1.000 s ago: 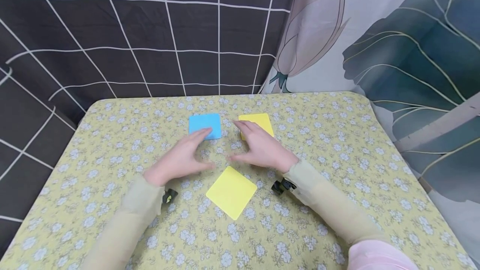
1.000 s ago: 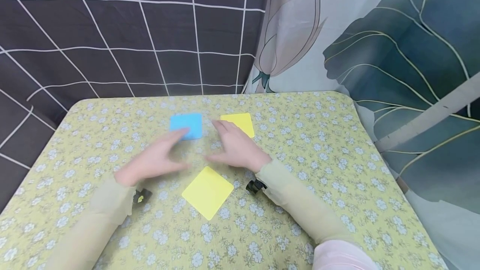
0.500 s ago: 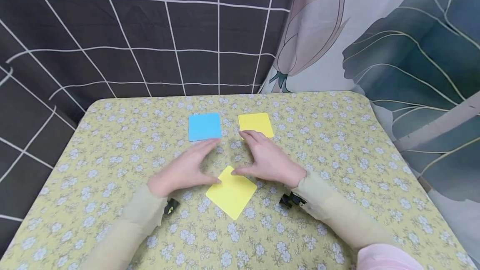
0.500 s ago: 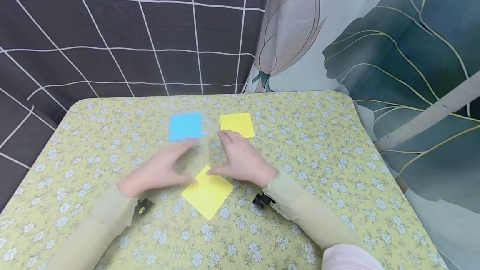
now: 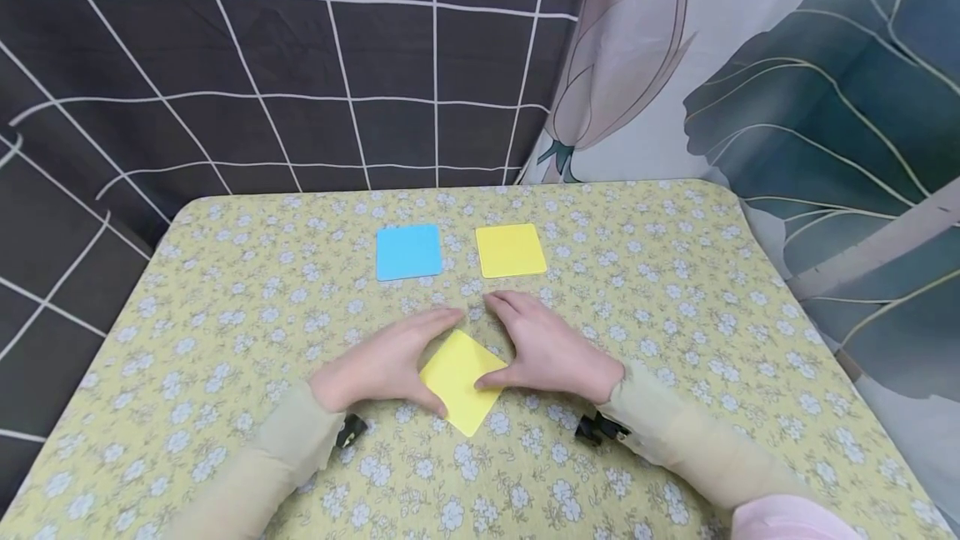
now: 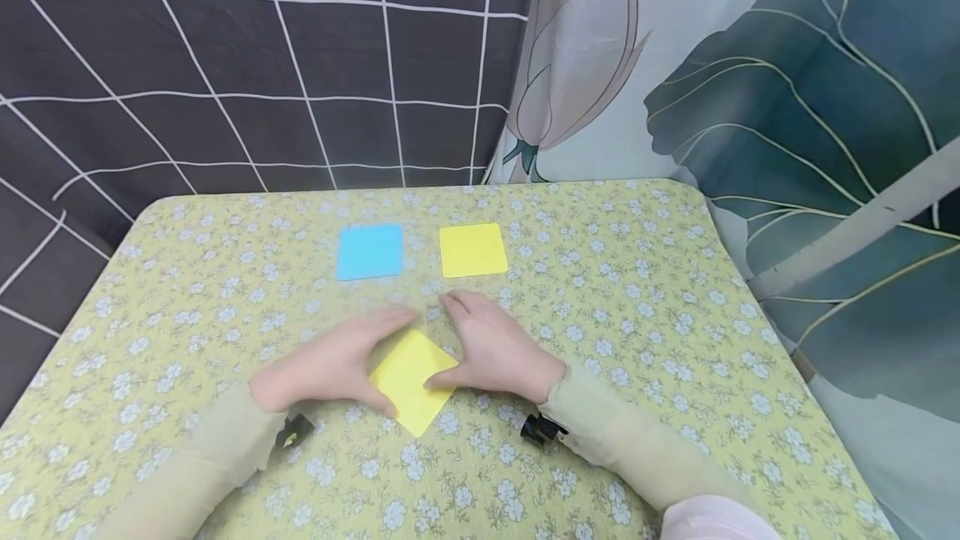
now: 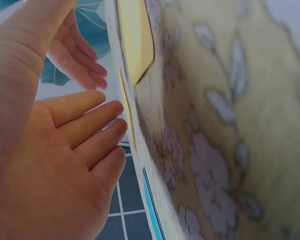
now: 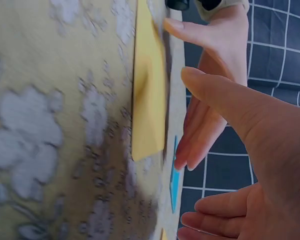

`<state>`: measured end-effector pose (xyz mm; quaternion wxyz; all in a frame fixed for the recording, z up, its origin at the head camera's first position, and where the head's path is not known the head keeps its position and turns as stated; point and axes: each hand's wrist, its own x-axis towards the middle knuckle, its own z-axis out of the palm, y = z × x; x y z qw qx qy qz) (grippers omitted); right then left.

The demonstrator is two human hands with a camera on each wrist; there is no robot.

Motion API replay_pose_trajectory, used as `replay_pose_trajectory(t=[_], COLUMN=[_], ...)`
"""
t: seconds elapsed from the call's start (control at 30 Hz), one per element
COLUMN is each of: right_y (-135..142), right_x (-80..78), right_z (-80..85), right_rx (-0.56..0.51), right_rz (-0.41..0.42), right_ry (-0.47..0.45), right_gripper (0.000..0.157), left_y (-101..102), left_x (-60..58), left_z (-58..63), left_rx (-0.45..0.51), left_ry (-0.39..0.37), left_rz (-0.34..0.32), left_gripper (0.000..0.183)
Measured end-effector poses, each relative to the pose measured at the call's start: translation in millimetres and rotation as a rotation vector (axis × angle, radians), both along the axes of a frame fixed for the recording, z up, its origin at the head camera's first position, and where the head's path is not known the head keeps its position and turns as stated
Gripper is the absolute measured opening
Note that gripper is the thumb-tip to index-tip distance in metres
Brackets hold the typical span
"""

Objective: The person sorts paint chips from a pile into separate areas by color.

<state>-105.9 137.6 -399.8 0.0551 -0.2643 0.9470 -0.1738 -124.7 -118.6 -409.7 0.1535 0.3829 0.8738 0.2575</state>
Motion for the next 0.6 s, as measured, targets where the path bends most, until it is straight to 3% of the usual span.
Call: replay_pose_trajectory(t=[0.3, 0.43, 0.6], right_y=[5.6, 6.3, 5.3], right_x=[7.3, 9.8, 10.3], right_z=[-3.4, -5.3, -7.2], right_rx=[-0.011, -0.016, -0.024], right_rz=[0.013, 0.019, 0.026], right_ry=[0.015, 0.009, 0.028], right_gripper=[0.118, 0.116, 0.113], left_y=[1.6, 3.0, 6.8], left_x=[0.9, 2.4, 1.2], left_z=[-3.6, -3.2, -3.8], left_rx=[0.038, 0.017, 0.000], left_ry=[-0.009, -0.024, 0.021], left_rz=[-0.084, -0.053, 0.000], left_gripper=[0.108, 0.104, 0.104])
